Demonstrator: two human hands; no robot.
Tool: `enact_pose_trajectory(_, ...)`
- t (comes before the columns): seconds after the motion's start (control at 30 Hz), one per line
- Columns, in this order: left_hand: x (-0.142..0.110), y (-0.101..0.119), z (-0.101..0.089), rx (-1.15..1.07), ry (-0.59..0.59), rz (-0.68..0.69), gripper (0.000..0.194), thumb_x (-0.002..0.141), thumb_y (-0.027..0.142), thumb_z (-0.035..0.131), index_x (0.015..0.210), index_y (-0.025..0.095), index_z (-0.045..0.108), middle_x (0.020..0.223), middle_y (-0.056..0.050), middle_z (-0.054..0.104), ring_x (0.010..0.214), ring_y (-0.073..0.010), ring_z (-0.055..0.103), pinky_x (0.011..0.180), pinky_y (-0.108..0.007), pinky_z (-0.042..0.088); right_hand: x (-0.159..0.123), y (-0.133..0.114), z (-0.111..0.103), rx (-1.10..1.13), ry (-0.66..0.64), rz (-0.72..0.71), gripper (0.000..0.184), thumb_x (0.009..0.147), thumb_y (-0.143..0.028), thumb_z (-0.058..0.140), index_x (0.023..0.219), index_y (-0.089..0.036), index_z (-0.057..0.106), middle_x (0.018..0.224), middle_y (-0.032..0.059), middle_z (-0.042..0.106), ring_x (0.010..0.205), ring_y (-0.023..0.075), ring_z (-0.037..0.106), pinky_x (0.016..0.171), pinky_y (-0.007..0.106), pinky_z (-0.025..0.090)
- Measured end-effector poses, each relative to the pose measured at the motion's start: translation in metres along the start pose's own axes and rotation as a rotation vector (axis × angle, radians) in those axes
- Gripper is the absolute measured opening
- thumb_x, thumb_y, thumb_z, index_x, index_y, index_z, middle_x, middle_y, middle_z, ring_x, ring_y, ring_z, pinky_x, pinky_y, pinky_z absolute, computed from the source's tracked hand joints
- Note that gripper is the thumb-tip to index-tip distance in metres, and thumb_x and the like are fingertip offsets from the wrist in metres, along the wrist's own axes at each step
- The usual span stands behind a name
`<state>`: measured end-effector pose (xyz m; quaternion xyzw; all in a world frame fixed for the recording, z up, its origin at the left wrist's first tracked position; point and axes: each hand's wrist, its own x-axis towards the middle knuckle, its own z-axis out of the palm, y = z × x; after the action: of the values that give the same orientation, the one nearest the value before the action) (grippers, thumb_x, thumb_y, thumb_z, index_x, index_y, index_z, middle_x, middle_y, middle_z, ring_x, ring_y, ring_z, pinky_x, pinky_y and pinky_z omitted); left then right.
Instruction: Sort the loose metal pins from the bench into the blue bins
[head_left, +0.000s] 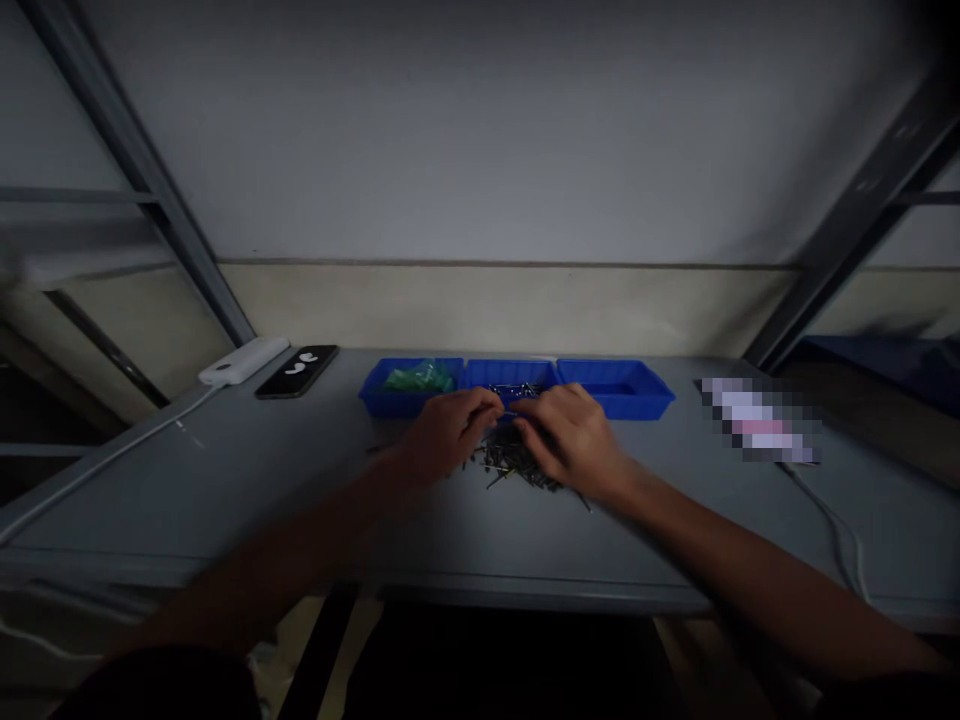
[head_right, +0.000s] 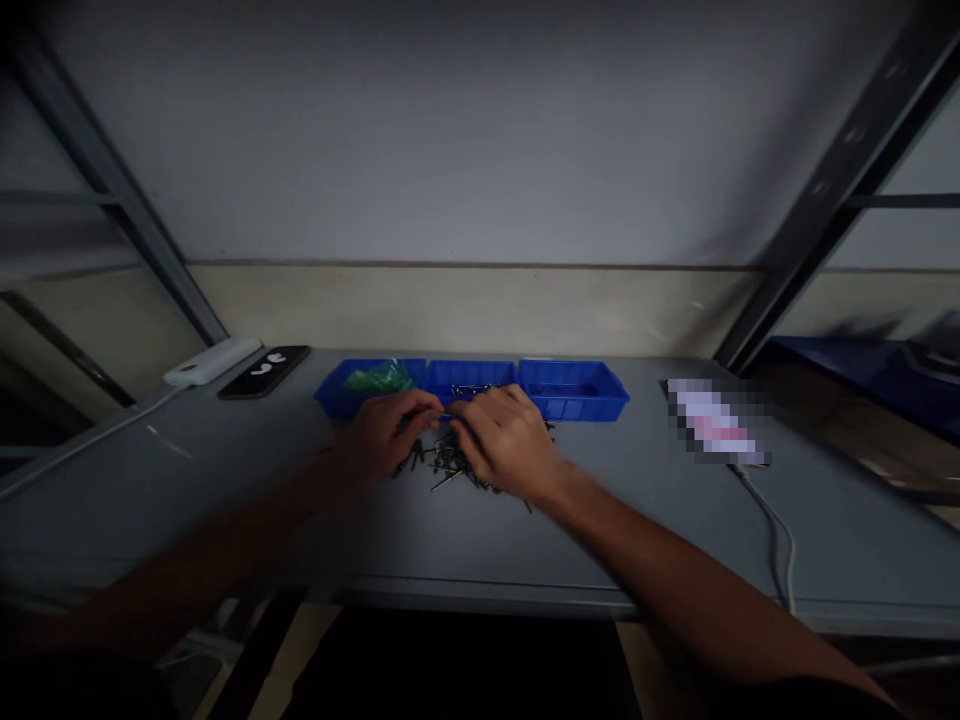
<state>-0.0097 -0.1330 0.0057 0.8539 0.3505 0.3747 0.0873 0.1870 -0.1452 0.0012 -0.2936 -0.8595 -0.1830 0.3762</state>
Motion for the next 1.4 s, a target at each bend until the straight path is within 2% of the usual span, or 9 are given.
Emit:
enact_pose_trajectory(0.5, 0.001, 0.002, 0.001, 0.082, -0.081, -0.052, 0.022, 0.092, 0.023, 0.036, 0.08, 0.017, 0.055, 0.071, 0.0, 0.062, 0.069, -0.0119, 0.057, 0.07, -0.024, 0.039, 0.002, -0.002, -0.004, -0.044, -0.042, -0.018, 0.016, 0.087, -0.022, 0.046, 0.089, -0.016, 0.061, 0.073, 0.0039, 0.059, 0.07, 0.0166, 0.049, 0.067, 0.032, 0.035)
enact_pose_trajectory(0.6, 0.002, 0.002, -0.015, 0.15, -0.226, -0.088, 0.023, 0.091, 0.03, 0.04, 0.083, 0.017, 0.057, 0.074, -0.001, 0.062, 0.07, -0.0131, 0.056, 0.065, -0.024, 0.038, 0.001, 0.0, -0.005, 0.023, -0.053, 0.027, 0.014, 0.085, -0.024, 0.047, 0.085, -0.017, 0.059, 0.072, 0.0033, 0.058, 0.068, 0.0163, 0.049, 0.066, 0.032, 0.035)
enact_pose_trajectory(0.67, -0.001, -0.003, -0.036, 0.205, -0.427, -0.132, 0.027, 0.089, 0.038, 0.043, 0.081, 0.018, 0.059, 0.074, -0.001, 0.062, 0.068, -0.0136, 0.056, 0.063, -0.024, 0.037, 0.001, 0.002, -0.006, 0.045, -0.036, 0.046, 0.012, 0.084, -0.023, 0.047, 0.085, -0.018, 0.058, 0.072, 0.003, 0.059, 0.068, 0.0164, 0.049, 0.066, 0.032, 0.035)
enact_pose_trajectory(0.77, -0.009, -0.021, -0.072, 0.243, -0.658, -0.323, 0.029, 0.085, 0.042, 0.044, 0.084, 0.019, 0.062, 0.078, -0.002, 0.063, 0.067, -0.0144, 0.055, 0.058, -0.023, 0.035, 0.002, 0.006, -0.008, 0.045, 0.049, 0.075, 0.008, 0.083, -0.022, 0.049, 0.086, -0.02, 0.056, 0.073, 0.0026, 0.06, 0.068, 0.0166, 0.05, 0.066, 0.033, 0.035)
enact_pose_trajectory(0.87, -0.015, -0.039, -0.093, 0.397, -0.699, -0.466, 0.02, 0.077, 0.034, 0.053, 0.08, 0.018, 0.064, 0.08, -0.004, 0.064, 0.069, -0.017, 0.056, 0.06, -0.025, 0.036, 0.002, 0.01, -0.008, 0.02, 0.124, 0.107, 0.007, 0.083, -0.022, 0.051, 0.087, -0.02, 0.056, 0.072, 0.0022, 0.059, 0.066, 0.0167, 0.05, 0.064, 0.034, 0.035)
enact_pose_trajectory(0.97, -0.014, -0.044, -0.091, 0.514, -0.788, -0.575, 0.016, 0.066, 0.023, 0.058, 0.078, 0.017, 0.066, 0.082, -0.007, 0.066, 0.07, -0.0204, 0.057, 0.058, -0.026, 0.035, 0.002, 0.015, -0.007, -0.009, 0.166, 0.147, 0.009, 0.083, -0.023, 0.051, 0.089, -0.02, 0.057, 0.07, 0.0022, 0.058, 0.064, 0.0169, 0.05, 0.063, 0.034, 0.036)
enact_pose_trajectory(1.1, -0.011, -0.043, -0.075, 0.508, -0.755, -0.486, 0.016, 0.063, 0.013, 0.051, 0.07, 0.016, 0.066, 0.075, -0.006, 0.066, 0.063, -0.0178, 0.055, 0.056, -0.025, 0.033, 0.001, 0.026, 0.0, -0.105, 0.176, 0.218, 0.014, 0.086, -0.025, 0.048, 0.092, -0.019, 0.059, 0.072, 0.0032, 0.06, 0.066, 0.0171, 0.052, 0.066, 0.034, 0.037)
enact_pose_trajectory(1.23, -0.013, -0.048, -0.061, 0.233, -0.769, -0.285, 0.012, 0.068, 0.017, 0.052, 0.068, 0.017, 0.064, 0.068, -0.002, 0.062, 0.059, -0.0141, 0.052, 0.055, -0.023, 0.034, -0.002, 0.043, 0.014, -0.265, 0.018, 0.327, 0.021, 0.087, -0.028, 0.048, 0.096, -0.016, 0.062, 0.081, 0.0087, 0.065, 0.078, 0.022, 0.055, 0.07, 0.036, 0.037)
enact_pose_trajectory(1.4, -0.011, -0.044, -0.056, 0.19, -0.56, -0.136, 0.016, 0.08, 0.027, 0.048, 0.08, 0.017, 0.06, 0.081, -0.004, 0.061, 0.072, -0.0154, 0.054, 0.065, -0.025, 0.038, -0.003, 0.039, 0.016, -0.189, -0.066, 0.276, 0.026, 0.087, -0.033, 0.049, 0.099, -0.015, 0.062, 0.088, 0.0105, 0.065, 0.085, 0.024, 0.053, 0.073, 0.038, 0.038)
